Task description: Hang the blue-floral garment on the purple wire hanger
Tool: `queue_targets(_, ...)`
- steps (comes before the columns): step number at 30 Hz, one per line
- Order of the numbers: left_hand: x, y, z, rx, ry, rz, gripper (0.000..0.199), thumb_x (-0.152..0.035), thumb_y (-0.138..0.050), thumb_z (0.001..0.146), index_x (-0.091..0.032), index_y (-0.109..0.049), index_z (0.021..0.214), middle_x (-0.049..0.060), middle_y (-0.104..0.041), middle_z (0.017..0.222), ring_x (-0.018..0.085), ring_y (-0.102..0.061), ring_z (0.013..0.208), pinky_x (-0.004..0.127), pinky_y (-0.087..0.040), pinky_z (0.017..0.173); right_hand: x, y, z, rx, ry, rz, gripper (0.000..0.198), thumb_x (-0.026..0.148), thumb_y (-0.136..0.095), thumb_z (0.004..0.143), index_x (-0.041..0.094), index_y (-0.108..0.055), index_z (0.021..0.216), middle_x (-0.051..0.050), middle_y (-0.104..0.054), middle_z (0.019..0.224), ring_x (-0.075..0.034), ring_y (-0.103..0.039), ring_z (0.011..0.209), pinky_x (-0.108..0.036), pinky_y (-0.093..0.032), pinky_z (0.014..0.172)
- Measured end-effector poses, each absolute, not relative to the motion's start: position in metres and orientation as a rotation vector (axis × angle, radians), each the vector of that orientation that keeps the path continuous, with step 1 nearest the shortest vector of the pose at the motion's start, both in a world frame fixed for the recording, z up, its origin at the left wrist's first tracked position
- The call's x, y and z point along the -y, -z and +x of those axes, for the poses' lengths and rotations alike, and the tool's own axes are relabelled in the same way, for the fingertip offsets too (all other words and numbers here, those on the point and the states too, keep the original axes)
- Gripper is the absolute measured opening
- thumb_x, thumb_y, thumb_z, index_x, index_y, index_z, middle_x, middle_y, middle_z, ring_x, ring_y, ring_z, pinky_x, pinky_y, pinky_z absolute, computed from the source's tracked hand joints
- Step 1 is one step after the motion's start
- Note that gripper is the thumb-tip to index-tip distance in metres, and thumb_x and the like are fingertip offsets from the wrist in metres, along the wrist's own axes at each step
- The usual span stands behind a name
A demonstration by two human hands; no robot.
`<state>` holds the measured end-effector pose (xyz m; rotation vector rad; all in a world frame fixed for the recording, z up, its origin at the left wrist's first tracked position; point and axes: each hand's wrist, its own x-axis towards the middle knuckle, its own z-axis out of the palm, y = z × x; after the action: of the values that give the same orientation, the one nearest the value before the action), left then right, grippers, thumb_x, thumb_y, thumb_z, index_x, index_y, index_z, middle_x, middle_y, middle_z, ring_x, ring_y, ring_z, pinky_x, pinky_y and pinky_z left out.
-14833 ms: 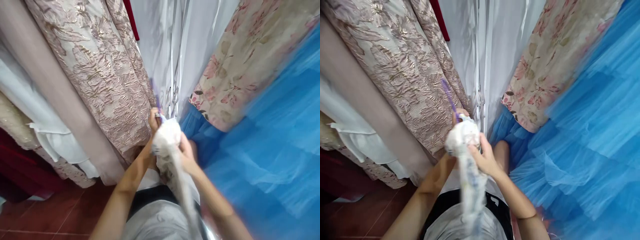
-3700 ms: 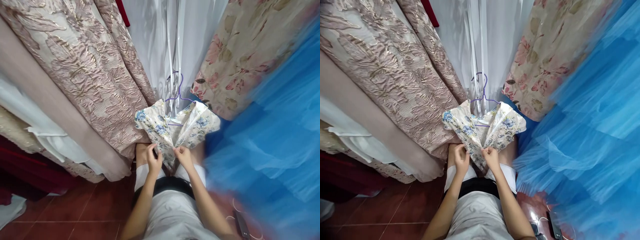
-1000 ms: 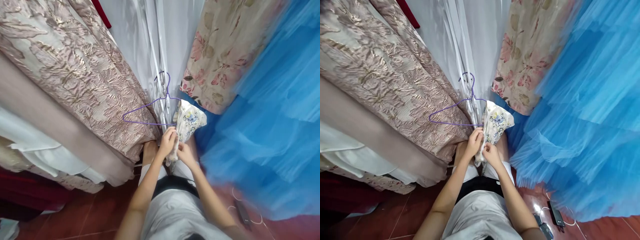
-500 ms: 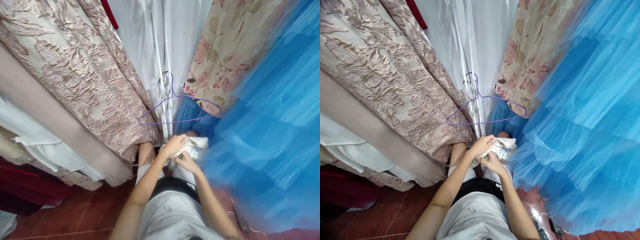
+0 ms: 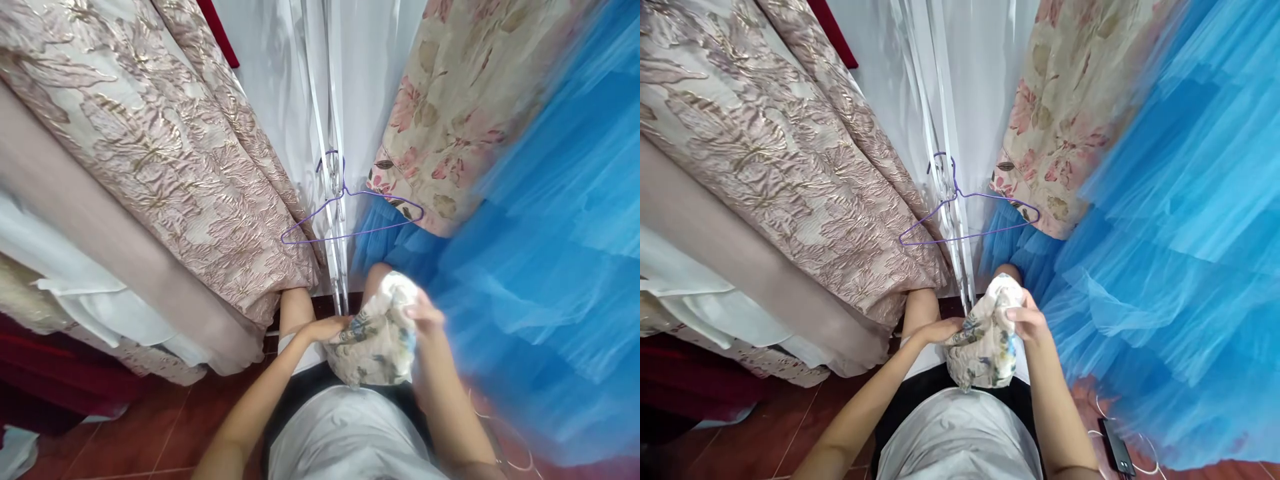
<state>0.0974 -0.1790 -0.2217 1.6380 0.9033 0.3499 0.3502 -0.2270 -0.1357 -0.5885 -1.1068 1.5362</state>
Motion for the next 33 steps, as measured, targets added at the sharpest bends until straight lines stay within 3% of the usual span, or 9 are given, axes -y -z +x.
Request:
queue_targets(3, 0.183, 0.203, 0.059, -0.969, -0.361, 1.988, 0.046, -0.059, -0.050, 0.096, -0.021, -0.070, 0.113, 0.006, -0.075, 0.109, 0.023, -0.066, 0.103, 0.035, -0.051, 0.098, 0.227, 0.119, 0.371, 1.249, -1.298, -0.794, 0.025, 0.031, -0.080, 0.054, 0.019, -0.070, 0.073, -0.003, -0.063, 0.059, -0.018, -0.054, 0.048, -0.031, -0.046, 0.047)
queue_targets(7, 0.166, 0.150, -0.004, -1.238, -0.521, 2.388, 0.047, -0.052, -0.066, 0.087, -0.028, -0.065, 0.127, 0.008, -0.070, 0.122, 0.030, -0.060, 0.116, 0.045, -0.045, 0.107, 0.213, 0.096, 0.376, 1.311, -0.953, -1.053, 0.020, 0.034, -0.080, 0.062, 0.019, -0.070, 0.072, -0.003, -0.068, 0.067, -0.020, -0.060, 0.057, -0.030, -0.049, 0.053)
queue_targets(11, 0.135, 0.101, -0.050, -1.420, -0.632, 2.624, 0.026, -0.037, -0.065, 0.082, -0.026, -0.069, 0.106, 0.006, -0.072, 0.107, 0.031, -0.062, 0.109, 0.052, -0.037, 0.114, 0.170, 0.074, 0.365, 1.478, -0.627, -0.920, 0.015, 0.033, -0.075, 0.066, 0.019, -0.070, 0.067, -0.009, -0.076, 0.104, -0.028, -0.069, 0.094, -0.038, -0.056, 0.084)
queue_targets(13, 0.120, 0.085, -0.065, -1.471, -0.637, 2.645, 0.031, -0.031, -0.061, 0.081, -0.024, -0.066, 0.111, 0.007, -0.072, 0.107, 0.029, -0.064, 0.104, 0.049, -0.043, 0.108, 0.145, 0.069, 0.355, 1.605, -0.518, -0.858, 0.009, 0.028, -0.072, 0.070, 0.019, -0.072, 0.070, -0.011, -0.073, 0.123, -0.031, -0.065, 0.116, -0.042, -0.050, 0.102)
queue_targets(15, 0.110, 0.074, -0.075, -1.527, -0.651, 2.597, 0.038, -0.027, -0.055, 0.082, -0.022, -0.061, 0.120, 0.007, -0.071, 0.106, 0.027, -0.064, 0.097, 0.042, -0.049, 0.095, 0.125, 0.071, 0.346, 1.703, -0.486, -0.881, 0.014, 0.025, -0.068, 0.073, 0.018, -0.076, 0.081, -0.013, -0.071, 0.129, -0.031, -0.063, 0.122, -0.043, -0.045, 0.109)
queue_targets(18, 0.102, 0.061, -0.076, -1.563, -0.710, 2.535, 0.027, -0.024, -0.045, 0.090, -0.019, -0.059, 0.112, 0.004, -0.069, 0.092, 0.022, -0.063, 0.084, 0.033, -0.050, 0.081, 0.109, 0.083, 0.336, 1.786, -0.518, -0.991, 0.034, 0.022, -0.064, 0.074, 0.014, -0.079, 0.104, -0.014, -0.073, 0.126, -0.031, -0.068, 0.115, -0.044, -0.047, 0.107)
queue_targets(22, 0.095, 0.040, -0.059, -1.552, -0.789, 2.597, 0.016, -0.023, -0.039, 0.097, -0.021, -0.055, 0.095, 0.001, -0.063, 0.081, 0.019, -0.059, 0.077, 0.031, -0.048, 0.078, 0.109, 0.097, 0.335, 1.804, -0.535, -1.048, 0.047, 0.019, -0.059, 0.076, 0.013, -0.076, 0.119, -0.012, -0.075, 0.125, -0.028, -0.071, 0.109, -0.040, -0.051, 0.102)
queue_targets(28, 0.087, 0.009, -0.001, -1.427, -1.026, 2.557, 0.017, -0.021, -0.037, 0.097, -0.022, -0.054, 0.100, 0.004, -0.069, 0.094, 0.021, -0.063, 0.087, 0.034, -0.048, 0.085, 0.115, 0.092, 0.332, 1.791, -0.508, -1.118, 0.041, 0.018, -0.057, 0.076, 0.014, -0.079, 0.110, -0.008, -0.078, 0.116, -0.029, -0.072, 0.103, -0.038, -0.053, 0.096)
queue_targets(33, 0.099, 0.016, 0.053, -1.262, -1.199, 2.551, 0.022, -0.014, -0.045, 0.092, -0.018, -0.054, 0.113, 0.009, -0.067, 0.113, 0.021, -0.063, 0.105, 0.033, -0.047, 0.095, 0.128, 0.092, 0.327, 1.805, -0.507, -1.132, 0.037, 0.020, -0.055, 0.077, 0.014, -0.079, 0.104, -0.009, -0.078, 0.116, -0.025, -0.072, 0.088, -0.035, -0.053, 0.084)
